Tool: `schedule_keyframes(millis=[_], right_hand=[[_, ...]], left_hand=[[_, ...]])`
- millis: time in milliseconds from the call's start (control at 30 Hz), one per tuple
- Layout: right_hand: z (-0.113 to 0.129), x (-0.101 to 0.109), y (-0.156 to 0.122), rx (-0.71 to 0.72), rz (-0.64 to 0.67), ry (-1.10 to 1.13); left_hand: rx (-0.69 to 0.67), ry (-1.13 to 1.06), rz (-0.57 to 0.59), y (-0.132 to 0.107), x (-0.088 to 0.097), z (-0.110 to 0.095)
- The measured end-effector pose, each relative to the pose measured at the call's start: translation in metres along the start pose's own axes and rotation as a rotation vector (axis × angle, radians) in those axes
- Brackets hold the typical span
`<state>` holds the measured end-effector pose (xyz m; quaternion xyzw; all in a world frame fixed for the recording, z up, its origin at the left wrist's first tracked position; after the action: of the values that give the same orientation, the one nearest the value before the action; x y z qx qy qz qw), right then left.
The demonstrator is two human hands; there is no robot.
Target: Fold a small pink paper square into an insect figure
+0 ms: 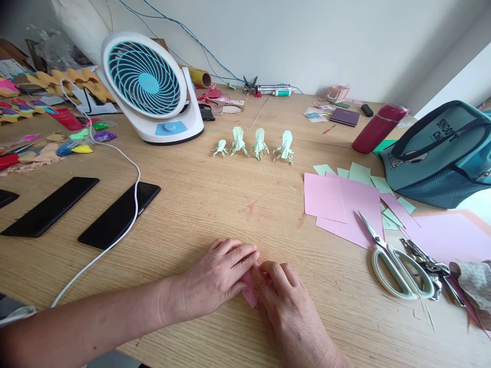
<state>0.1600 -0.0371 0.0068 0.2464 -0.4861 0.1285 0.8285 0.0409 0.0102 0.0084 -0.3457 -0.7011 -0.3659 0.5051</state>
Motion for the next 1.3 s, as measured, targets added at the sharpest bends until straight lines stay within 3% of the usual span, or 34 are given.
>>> schedule_keyframes(millis=[567,933,1300], right_hand=[[0.0007,-0.0015,-0.0027,0.012,-0.004,-0.021],[0.0036,-0.0014,0.0065,-0.006,-0.020,-0.072],[-0.0050,-0.0002,0.0018,-0.116,-0.032,0.011]], left_hand=[[0.059,-0.170,0.006,-0.0018,-0.0016,0.0048],[0.081,-0.146,0.007,-0.0006,-0.0034,0.0048],[0.118,-0.214,-0.064,0.0005,-0.0022,0.0091]])
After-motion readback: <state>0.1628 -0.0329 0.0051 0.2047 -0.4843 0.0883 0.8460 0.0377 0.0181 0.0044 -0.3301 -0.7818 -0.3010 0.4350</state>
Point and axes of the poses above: each hand's wrist, its own y-axis towards the middle knuckle, its own x-axis out of the back of the hand, z = x × y, the point moved 6 cm from there along y, towards the middle knuckle, and after that the axes turned 3 degrees about -x, right-handed, at the moved point
